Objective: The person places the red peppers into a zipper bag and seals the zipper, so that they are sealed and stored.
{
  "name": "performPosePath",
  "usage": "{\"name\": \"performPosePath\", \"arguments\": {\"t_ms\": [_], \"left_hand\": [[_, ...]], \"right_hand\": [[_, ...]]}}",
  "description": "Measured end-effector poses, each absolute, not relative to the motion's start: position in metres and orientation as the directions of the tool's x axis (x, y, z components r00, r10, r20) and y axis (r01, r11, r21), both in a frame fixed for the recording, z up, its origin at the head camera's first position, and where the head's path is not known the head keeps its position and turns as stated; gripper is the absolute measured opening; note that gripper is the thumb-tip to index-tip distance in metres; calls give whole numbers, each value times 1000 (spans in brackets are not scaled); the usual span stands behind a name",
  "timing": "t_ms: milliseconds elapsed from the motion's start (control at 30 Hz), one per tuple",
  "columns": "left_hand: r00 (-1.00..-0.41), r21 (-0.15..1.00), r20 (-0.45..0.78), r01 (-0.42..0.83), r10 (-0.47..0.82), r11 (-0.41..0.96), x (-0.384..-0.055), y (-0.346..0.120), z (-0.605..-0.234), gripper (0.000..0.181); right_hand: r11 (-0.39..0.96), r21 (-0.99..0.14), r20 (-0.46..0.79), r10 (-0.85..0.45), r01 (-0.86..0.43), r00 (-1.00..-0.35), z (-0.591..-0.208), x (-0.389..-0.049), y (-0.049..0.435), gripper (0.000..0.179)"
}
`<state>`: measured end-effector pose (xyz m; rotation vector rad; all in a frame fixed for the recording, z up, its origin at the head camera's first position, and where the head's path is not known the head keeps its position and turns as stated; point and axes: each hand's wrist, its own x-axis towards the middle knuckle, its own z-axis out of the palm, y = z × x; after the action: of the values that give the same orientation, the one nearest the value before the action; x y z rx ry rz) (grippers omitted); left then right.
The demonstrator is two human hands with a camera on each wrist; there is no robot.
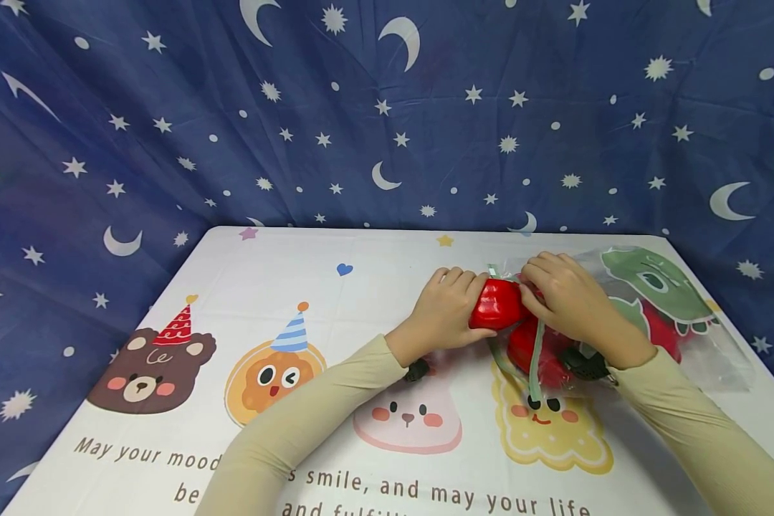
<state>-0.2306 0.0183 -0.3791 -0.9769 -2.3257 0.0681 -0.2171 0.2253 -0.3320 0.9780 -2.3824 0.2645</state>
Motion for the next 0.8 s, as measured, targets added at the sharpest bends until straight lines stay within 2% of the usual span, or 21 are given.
{"name": "performPosePath", "arguments": {"t_ms": [300,600,800], "left_hand": [[-571,-296,496,598,655,745,-229,20,-382,79],[-577,-263,481,623,660,737,-230,21,-383,81],[-575,-257,499,616,648,745,-231,25,-384,77]], "right_hand": [[725,25,544,-587,-688,-599,-333,-217,226,13],[717,24,554,-590,-697,-587,-333,-217,226,11],[713,26,554,-594,-700,-584,-333,-217,226,12]]}}
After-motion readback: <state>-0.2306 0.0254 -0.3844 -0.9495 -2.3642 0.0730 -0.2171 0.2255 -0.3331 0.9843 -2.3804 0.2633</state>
